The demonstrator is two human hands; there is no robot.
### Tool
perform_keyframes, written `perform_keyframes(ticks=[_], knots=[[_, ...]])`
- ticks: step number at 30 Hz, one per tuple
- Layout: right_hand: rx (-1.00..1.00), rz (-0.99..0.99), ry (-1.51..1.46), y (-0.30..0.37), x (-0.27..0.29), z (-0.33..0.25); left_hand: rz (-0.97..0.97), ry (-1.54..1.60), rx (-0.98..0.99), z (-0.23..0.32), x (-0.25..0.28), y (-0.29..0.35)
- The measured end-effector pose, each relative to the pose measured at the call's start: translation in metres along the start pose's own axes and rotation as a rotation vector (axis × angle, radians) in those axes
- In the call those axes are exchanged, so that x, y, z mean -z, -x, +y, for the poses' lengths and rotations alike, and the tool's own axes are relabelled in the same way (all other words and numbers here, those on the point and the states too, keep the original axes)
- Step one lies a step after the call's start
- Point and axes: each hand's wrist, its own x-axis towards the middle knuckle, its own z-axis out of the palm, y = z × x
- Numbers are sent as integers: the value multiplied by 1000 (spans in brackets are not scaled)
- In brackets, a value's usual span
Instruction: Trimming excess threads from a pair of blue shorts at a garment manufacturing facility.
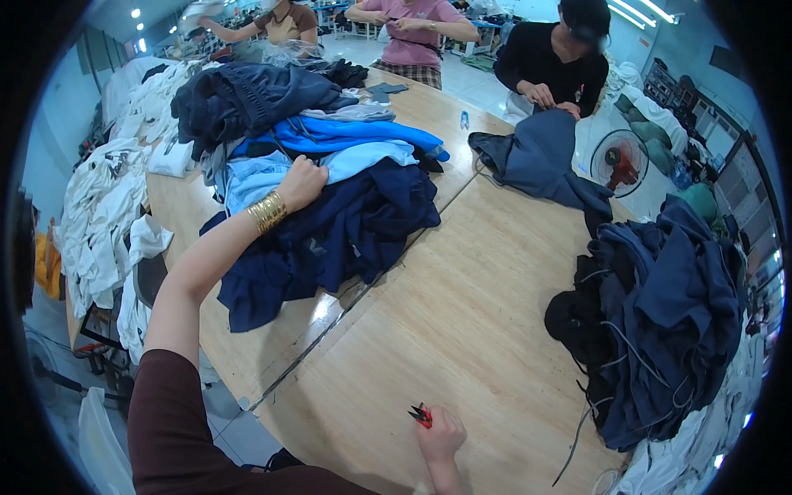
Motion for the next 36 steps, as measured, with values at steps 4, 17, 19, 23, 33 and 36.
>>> perform_keyframes(ticks=[4,17,19,23,33,36], knots=[[-18,-11,-6,1,1,4,-2,102,-25,32,18,-11],[15,11,-90,3,0,0,-157,235,-86,44,85,-9],[6,14,-96,3,3,4,-112,335,-52,23,137,-21],[35,18,-93,7,2,4,75,-11,154,-59,133,0],[-45,-156,-230,59,58,-2,387,458,152,12,188,-7],[-135,-11,-439,70,85,7,379,881,205,67,258,7]])
